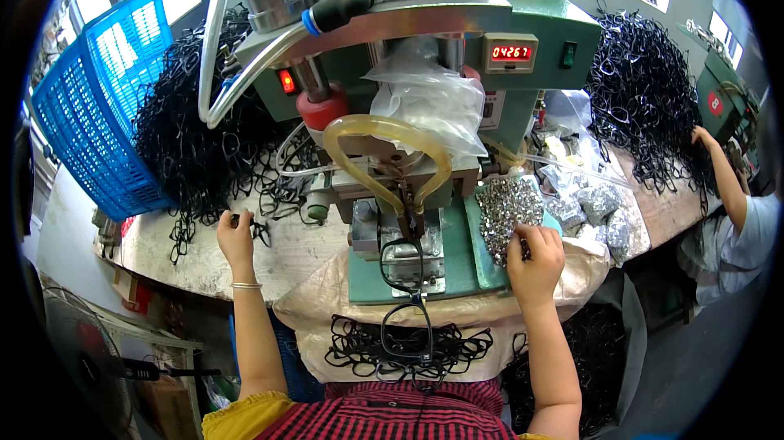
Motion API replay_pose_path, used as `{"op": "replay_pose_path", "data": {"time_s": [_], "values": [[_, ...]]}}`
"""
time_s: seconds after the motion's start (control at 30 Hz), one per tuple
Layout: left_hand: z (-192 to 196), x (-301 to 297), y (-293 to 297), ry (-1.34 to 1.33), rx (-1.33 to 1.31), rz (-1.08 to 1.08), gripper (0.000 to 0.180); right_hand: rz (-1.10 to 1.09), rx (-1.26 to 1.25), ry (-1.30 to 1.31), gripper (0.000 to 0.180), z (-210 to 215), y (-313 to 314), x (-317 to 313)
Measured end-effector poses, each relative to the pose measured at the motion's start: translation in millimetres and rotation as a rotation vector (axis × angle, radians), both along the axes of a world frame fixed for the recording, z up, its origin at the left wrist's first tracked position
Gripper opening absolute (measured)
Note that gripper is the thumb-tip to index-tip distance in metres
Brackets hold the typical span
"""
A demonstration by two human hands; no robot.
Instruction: The person repeatedly picks up black eyeglass frames, places them into a green jig on a press machine, and operates the press to attach small metal components. Finished frames are placed on the table, and the person occasionally gathers them into a blue basket.
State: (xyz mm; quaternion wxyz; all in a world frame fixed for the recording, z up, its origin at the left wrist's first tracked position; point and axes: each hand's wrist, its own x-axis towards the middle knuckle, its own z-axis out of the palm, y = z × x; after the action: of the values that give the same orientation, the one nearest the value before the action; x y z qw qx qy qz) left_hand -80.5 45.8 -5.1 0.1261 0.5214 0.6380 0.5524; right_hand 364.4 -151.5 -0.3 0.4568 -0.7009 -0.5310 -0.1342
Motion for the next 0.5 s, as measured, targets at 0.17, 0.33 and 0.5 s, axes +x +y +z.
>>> {"op": "replay_pose_path", "data": {"time_s": [0.17, 0.33, 0.5], "values": [[-22, 3, -17, -0.395, 0.304, -0.048, 0.021, 0.076, 0.074, 0.536, 0.009, -4, -7, -4], [-24, 7, -17, -0.313, 0.135, -0.058, 0.023, 0.183, 0.071, 0.931, 0.01, 4, 8, -15], [-7, 21, -34, -0.38, 0.379, -0.086, 0.017, 0.474, 0.216, 0.397, 0.015, 54, 19, -66]]}}
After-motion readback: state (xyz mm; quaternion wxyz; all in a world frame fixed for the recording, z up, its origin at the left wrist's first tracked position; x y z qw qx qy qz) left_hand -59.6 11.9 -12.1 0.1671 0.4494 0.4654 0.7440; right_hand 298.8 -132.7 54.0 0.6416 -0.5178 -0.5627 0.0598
